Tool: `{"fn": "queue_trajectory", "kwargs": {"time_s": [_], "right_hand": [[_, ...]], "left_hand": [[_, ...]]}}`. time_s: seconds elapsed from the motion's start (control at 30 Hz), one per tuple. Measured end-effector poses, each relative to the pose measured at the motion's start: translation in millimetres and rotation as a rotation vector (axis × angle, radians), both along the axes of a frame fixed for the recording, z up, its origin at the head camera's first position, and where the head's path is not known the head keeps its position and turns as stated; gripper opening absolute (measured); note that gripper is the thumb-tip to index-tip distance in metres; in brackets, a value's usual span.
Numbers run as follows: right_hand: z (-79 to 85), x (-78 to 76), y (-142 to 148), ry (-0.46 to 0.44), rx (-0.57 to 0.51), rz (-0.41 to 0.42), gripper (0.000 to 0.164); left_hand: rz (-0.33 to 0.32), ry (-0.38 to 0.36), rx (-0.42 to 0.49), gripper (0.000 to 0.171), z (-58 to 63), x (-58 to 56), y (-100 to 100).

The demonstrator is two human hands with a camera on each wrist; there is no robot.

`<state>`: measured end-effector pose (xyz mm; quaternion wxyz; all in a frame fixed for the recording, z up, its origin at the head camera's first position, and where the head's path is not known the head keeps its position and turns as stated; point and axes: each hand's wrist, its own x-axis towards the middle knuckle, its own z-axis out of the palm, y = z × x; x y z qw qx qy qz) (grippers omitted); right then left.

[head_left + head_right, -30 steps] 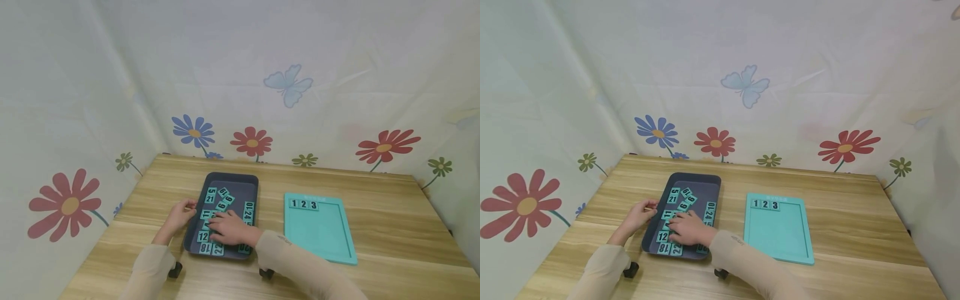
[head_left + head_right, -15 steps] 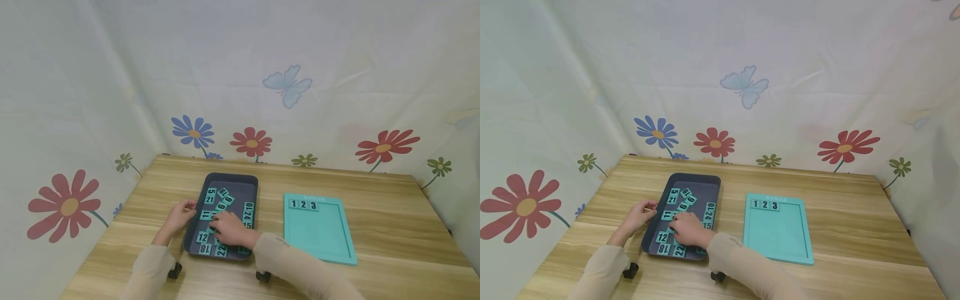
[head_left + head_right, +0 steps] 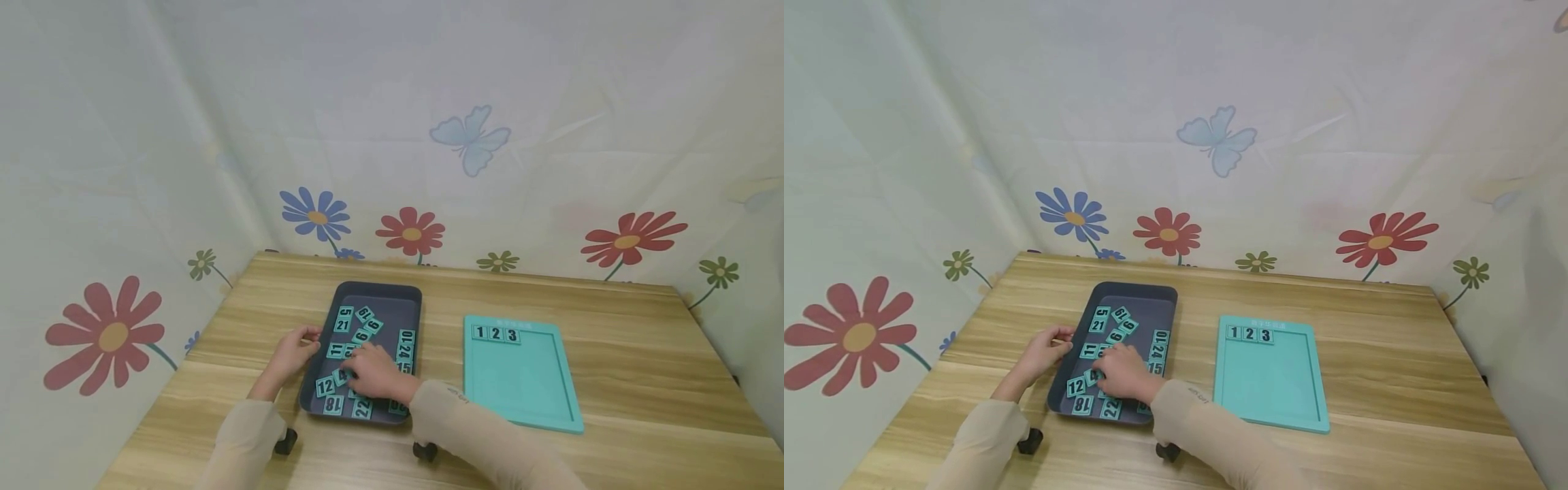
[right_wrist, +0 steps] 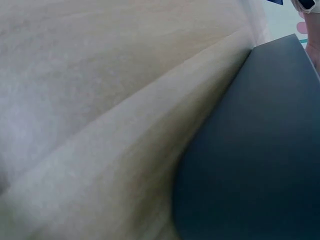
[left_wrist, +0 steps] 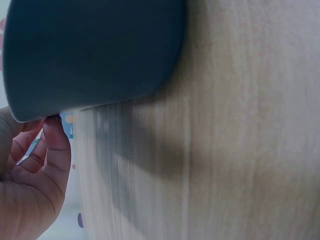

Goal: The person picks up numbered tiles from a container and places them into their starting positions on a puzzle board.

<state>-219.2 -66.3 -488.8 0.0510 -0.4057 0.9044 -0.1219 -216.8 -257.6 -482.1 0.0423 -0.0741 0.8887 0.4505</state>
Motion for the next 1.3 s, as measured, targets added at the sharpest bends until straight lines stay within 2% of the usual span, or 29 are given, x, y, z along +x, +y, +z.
{"fn": "queue_trajectory", "kwargs": {"time_s": [0.2, 0.4, 0.83, 0.93, 1.13, 1.3], "right_hand": [[-1.1, 0.3, -2, -0.009, -0.047, -0.034, 0.029], [-2.5, -0.9, -5, -0.004, -0.037, -0.048, 0.034], [-3.1, 0.9, -4, 0.013, -0.047, -0.032, 0.034], [-6.8, 1.1, -1, 0.059, -0.09, -0.007, 0.032], [-9.1, 3.3, 5, 0.208, -0.22, 0.06, 0.031], [0.7, 6.0, 10, 0.223, -0.269, 0.094, 0.031]], "left_hand": [[0.004, -0.006, 0.01, 0.032, 0.4, 0.3, 0], [-0.005, -0.008, -0.002, 0.032, -0.5, -0.6, -1], [-0.011, -0.006, 0.002, 0.032, -1.3, -0.6, -1], [-0.005, -0.011, 0.002, 0.032, -0.5, -0.2, 0], [0.001, -0.014, 0.007, 0.032, 0.1, 0.5, 0], [0.001, -0.013, 0.002, 0.032, 1.4, 0.5, 0]]}}
